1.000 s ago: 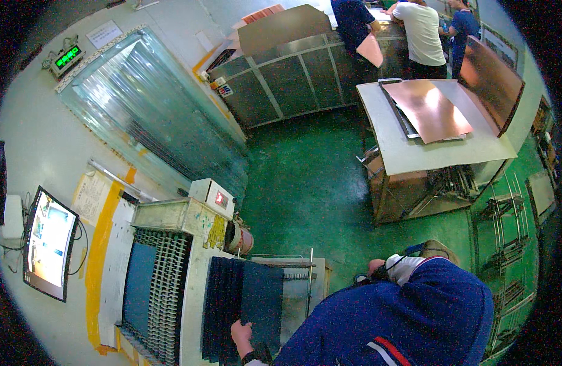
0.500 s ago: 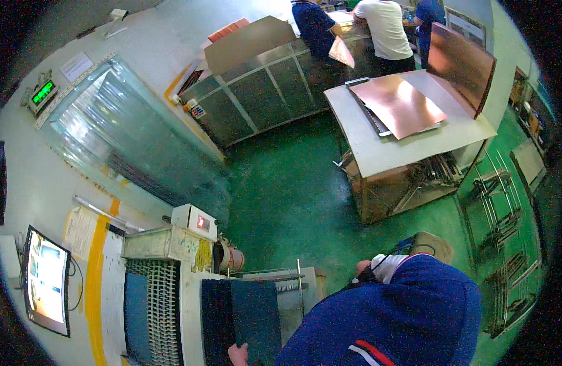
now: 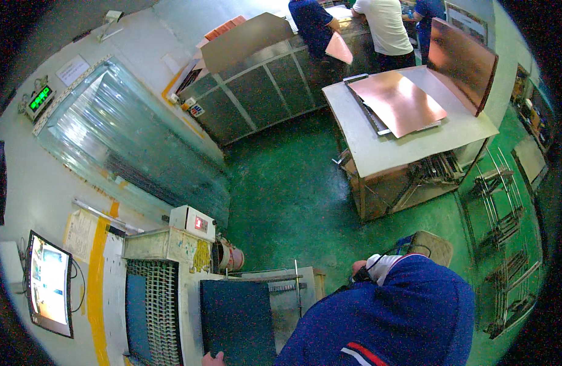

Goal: Feeding rectangular sheets into a processing machine and using a stylus to operate the control panel.

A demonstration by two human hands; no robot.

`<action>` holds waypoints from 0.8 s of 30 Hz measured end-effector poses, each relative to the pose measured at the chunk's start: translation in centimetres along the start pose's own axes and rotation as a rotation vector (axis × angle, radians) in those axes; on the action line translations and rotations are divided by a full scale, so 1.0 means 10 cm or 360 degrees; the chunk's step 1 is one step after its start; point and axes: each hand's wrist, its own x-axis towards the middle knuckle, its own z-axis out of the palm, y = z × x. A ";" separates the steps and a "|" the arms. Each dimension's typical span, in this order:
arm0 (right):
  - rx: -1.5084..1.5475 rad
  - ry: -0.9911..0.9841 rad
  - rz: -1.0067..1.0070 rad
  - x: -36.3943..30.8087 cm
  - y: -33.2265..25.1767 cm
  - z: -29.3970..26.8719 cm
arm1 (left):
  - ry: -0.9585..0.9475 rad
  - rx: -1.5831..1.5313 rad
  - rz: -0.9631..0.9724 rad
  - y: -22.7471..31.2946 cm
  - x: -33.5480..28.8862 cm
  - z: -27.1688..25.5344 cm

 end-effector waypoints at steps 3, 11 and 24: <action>0.0044 -0.0011 0.0022 0.02 0.06 0.03 | 0.0092 0.0095 -0.0044 -0.02 -0.14 -0.17; -0.0170 -0.0164 -0.0257 0.34 0.15 0.04 | 0.0506 -0.0520 -0.0360 0.33 -0.83 -1.06; -0.0309 -0.0044 -0.0218 0.27 -0.29 -0.12 | 0.0818 -0.3097 -0.0253 -0.51 -0.67 -0.05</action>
